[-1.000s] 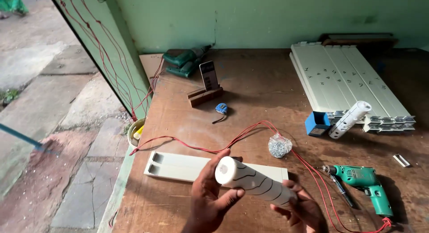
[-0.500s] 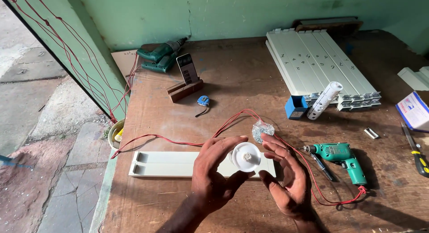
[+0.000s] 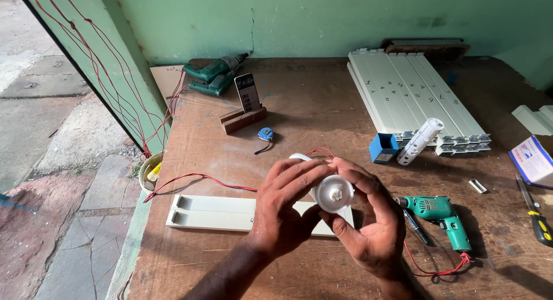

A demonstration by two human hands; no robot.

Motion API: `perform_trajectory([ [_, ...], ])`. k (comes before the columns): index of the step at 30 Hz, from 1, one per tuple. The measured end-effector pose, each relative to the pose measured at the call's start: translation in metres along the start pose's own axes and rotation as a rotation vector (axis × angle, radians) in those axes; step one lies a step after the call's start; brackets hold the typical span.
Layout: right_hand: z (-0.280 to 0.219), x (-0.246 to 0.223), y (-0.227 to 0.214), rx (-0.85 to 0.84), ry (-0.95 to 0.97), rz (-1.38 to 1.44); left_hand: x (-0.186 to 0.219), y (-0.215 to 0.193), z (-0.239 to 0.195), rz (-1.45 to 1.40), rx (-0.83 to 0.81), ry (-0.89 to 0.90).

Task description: Marking spiral reference lines on a white cylindrical tube using a permanent marker on a workbench.

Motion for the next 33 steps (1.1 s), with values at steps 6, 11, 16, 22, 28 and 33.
perform_trajectory([
  [6,0.028,-0.015,-0.005,0.023,-0.074,-0.16,0.008,-0.016,0.027,0.073,0.048,0.113],
  [11,0.038,-0.02,-0.005,0.022,-0.076,-0.145,0.006,-0.019,0.032,0.106,0.047,0.097],
  [16,0.04,-0.02,-0.006,0.013,-0.093,-0.151,0.007,-0.021,0.034,0.103,0.038,0.099],
  [22,0.042,-0.02,-0.007,0.014,-0.104,-0.139,0.008,-0.022,0.036,0.112,0.031,0.098],
  [28,0.042,-0.023,-0.007,0.025,-0.113,-0.135,0.008,-0.026,0.035,0.092,0.074,0.11],
  [33,0.036,-0.026,-0.014,0.082,-0.131,-0.143,-0.022,-0.052,0.025,-0.381,0.328,0.074],
])
Point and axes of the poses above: each hand's wrist, its own z-axis towards the middle knuckle, its own y-axis out of the palm, x = y × z, the point moved 5 cm from there along z, towards the middle knuckle, and after that the axes turned 9 degrees about -x, right-handed, at the moved point
